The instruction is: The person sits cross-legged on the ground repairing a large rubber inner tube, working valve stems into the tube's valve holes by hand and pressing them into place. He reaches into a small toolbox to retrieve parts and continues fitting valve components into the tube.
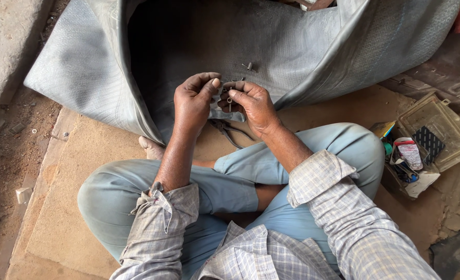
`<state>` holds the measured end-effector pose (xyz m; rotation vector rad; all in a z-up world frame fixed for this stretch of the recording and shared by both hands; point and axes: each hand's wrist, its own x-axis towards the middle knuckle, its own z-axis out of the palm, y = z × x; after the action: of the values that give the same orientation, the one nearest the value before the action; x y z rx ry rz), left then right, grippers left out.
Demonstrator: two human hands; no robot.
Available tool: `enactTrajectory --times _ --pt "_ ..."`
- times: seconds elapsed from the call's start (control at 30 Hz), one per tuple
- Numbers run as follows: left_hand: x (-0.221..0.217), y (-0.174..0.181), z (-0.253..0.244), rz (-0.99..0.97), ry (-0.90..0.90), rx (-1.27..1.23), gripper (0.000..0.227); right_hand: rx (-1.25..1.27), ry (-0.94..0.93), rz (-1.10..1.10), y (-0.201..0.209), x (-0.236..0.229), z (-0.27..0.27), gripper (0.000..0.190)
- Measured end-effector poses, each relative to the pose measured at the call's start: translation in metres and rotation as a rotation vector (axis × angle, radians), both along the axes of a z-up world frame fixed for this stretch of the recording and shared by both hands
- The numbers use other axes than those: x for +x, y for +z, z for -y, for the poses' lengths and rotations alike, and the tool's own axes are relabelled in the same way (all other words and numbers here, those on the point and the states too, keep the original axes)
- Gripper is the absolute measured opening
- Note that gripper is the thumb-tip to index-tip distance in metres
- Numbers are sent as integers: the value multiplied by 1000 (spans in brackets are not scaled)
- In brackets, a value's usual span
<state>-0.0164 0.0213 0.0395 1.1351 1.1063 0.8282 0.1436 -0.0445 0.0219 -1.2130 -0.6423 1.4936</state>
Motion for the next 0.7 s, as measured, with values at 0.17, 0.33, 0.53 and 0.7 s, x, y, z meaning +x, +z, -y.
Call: enactTrajectory --times 0.17,0.33,0.53,0.7 --pt "-2 4 3 -138 -74 237 13 4 -2 -18 -3 1 -1 23" --pt "1 25 7 -197 -132 323 16 2 -10 -33 -6 1 -1 21" --pt "1 30 12 -356 -169 568 27 17 -38 -58 -21 3 0 17" --pt "1 29 11 -455 -183 792 33 11 -55 -88 -21 2 -1 15"
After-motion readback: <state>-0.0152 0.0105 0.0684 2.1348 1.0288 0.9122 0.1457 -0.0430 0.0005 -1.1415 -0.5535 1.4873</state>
